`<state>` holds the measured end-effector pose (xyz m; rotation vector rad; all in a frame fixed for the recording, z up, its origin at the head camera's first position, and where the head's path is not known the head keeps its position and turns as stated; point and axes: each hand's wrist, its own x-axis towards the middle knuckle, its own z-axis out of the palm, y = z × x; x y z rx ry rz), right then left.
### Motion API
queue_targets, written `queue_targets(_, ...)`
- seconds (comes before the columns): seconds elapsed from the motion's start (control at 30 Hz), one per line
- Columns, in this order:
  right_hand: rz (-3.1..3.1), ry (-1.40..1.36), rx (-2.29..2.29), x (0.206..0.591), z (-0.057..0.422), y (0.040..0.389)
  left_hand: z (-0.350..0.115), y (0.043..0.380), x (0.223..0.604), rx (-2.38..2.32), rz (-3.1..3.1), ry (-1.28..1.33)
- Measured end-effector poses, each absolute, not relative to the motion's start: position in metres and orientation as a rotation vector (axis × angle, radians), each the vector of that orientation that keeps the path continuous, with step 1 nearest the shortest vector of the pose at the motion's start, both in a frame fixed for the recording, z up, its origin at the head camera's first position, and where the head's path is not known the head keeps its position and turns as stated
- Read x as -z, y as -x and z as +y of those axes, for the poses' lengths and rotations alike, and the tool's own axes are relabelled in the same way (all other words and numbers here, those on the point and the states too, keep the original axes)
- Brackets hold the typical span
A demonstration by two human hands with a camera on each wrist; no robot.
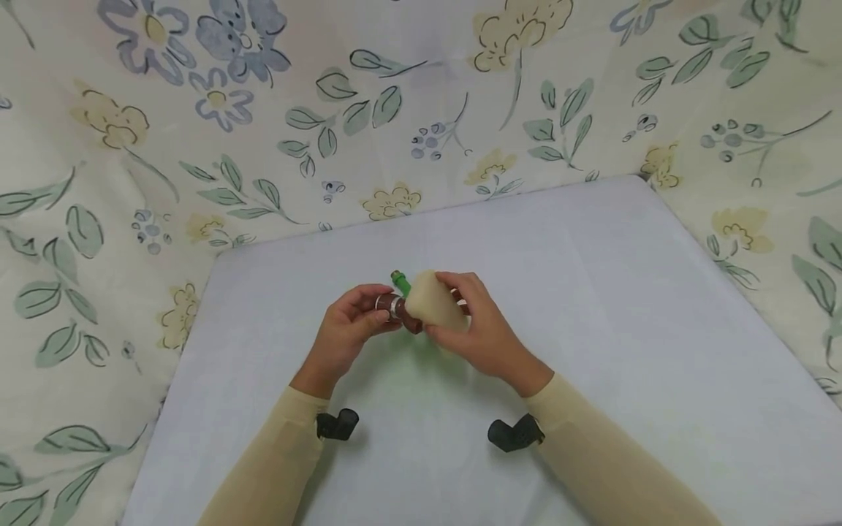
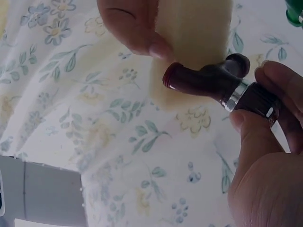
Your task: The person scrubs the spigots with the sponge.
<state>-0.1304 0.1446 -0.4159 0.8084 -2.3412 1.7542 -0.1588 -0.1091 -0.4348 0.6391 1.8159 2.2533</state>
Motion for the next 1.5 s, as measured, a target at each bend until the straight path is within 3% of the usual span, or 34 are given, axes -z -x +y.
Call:
queue_targets(0.33, -2.173, -0.859, -2.068, 0.408, 0.138, 0.125, -0.105, 0.161, 0.439, -2.31, 1.782, -0.604)
queue_targets(0.57, -1.977, -0.842, -2.175, 0.39, 0.123, 0.121, -0.099, 0.154, 0.424, -2.088, 2.065, -0.701)
queue_targets(0.97, -2.249, -0.668, -1.77, 0.401, 0.108, 0.131, -0.09, 0.145, 0.404, -2.044, 2.103, -0.755)
queue_targets(1.27, -2.364, -0.559, -1.765, 0.379, 0.115, 0.129, -0.09, 0.144, 0.404, -2.022, 2.098, -0.782)
queue_targets(1.5, -2.392, -0.475, -1.792, 0.382, 0.122, 0.135, -0.091, 0.142, 0.405, -2.028, 2.072, -0.754)
